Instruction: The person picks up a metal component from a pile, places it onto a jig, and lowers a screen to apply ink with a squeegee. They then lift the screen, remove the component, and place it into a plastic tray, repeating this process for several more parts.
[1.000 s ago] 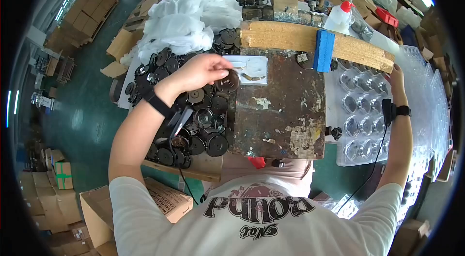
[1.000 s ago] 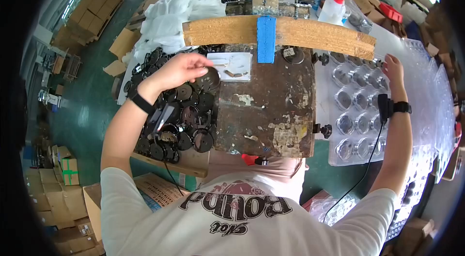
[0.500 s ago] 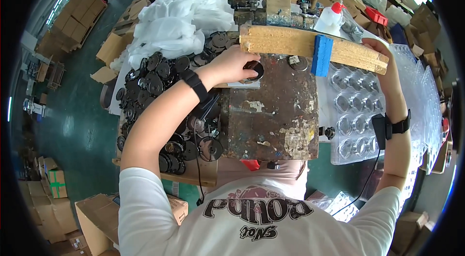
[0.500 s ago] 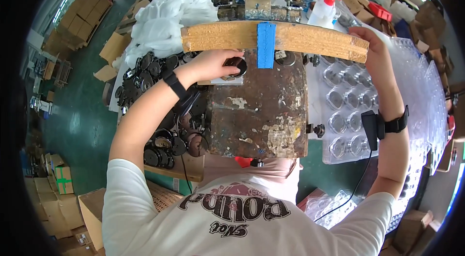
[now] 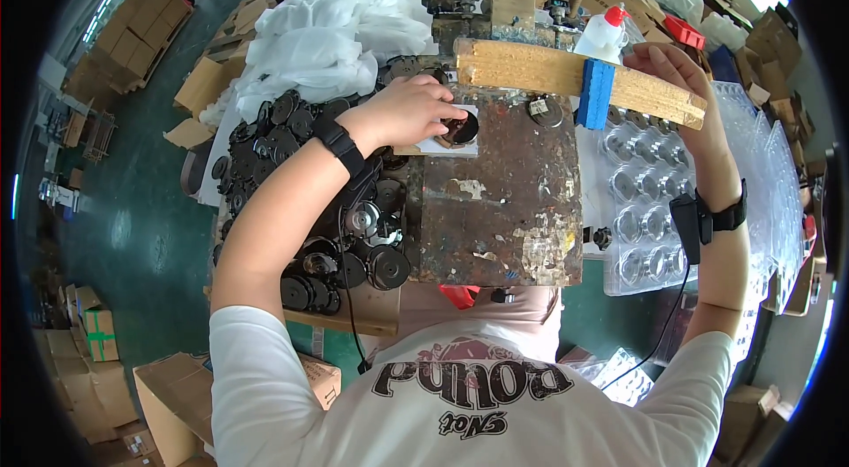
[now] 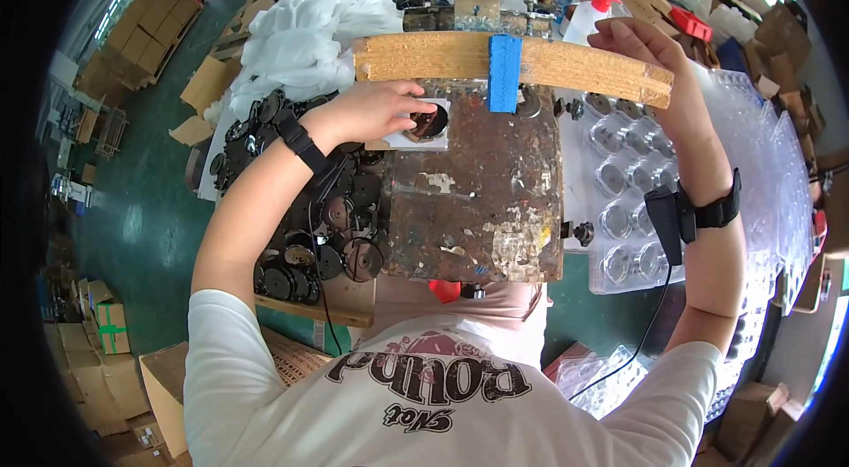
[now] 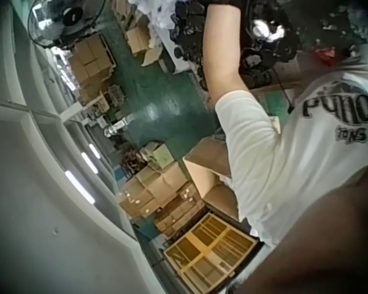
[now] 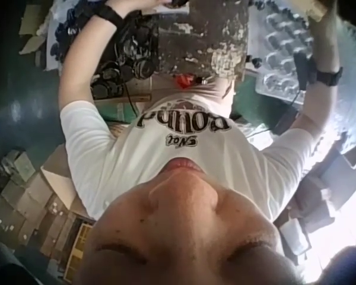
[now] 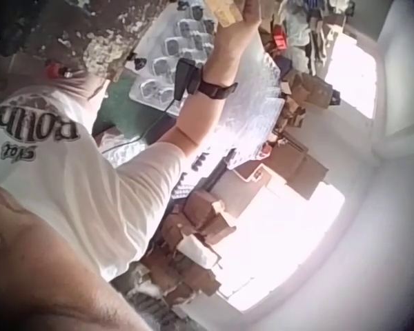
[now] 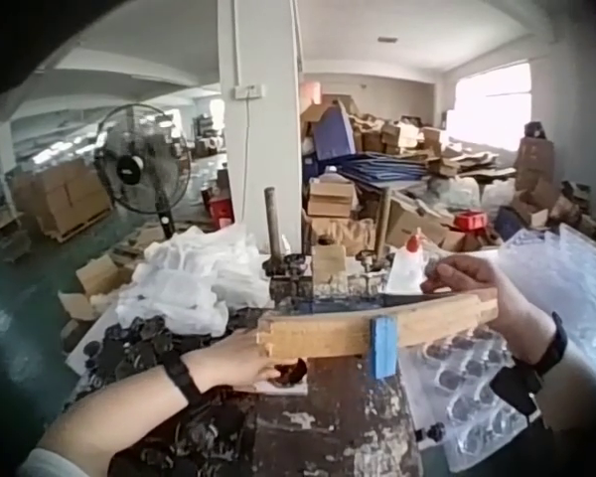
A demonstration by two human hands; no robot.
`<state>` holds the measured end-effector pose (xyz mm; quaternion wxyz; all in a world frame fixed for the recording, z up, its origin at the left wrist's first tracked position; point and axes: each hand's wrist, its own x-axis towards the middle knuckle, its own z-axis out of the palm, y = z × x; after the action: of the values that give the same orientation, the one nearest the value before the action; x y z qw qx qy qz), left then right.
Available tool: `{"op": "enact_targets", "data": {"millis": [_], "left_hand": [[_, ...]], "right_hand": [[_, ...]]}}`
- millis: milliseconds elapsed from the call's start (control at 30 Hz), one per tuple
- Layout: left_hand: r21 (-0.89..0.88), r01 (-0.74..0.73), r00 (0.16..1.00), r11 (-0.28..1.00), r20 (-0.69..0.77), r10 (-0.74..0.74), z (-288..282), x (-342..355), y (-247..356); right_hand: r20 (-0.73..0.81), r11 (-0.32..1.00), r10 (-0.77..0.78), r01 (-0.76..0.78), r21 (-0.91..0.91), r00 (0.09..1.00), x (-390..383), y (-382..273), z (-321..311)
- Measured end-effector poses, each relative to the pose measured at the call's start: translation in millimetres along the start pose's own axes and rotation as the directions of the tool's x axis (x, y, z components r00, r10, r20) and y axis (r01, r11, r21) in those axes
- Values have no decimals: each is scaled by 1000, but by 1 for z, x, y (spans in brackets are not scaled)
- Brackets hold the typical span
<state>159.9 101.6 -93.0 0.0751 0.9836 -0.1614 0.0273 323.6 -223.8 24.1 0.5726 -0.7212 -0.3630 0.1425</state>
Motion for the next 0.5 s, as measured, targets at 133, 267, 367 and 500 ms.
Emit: {"op": "enact_targets", "data": {"millis": [133, 267, 367, 500], "left_hand": [[-44, 21, 983, 999, -179, -29, 10, 5, 19], [65, 255, 961, 965, -124, -246, 17, 2, 31], [71, 173, 975, 982, -154, -160, 17, 1, 25], [182, -8, 993, 983, -115, 29, 8, -2, 6]], "right_hand": [[-15, 1000, 4, -4, 20, 1000, 0, 0, 2], [23, 1000, -9, 8, 19, 1000, 2, 6, -3], [34, 999, -26, 25, 38, 999, 3, 17, -15], [135, 985, -143, 128, 113, 981, 5, 33, -28]]}}
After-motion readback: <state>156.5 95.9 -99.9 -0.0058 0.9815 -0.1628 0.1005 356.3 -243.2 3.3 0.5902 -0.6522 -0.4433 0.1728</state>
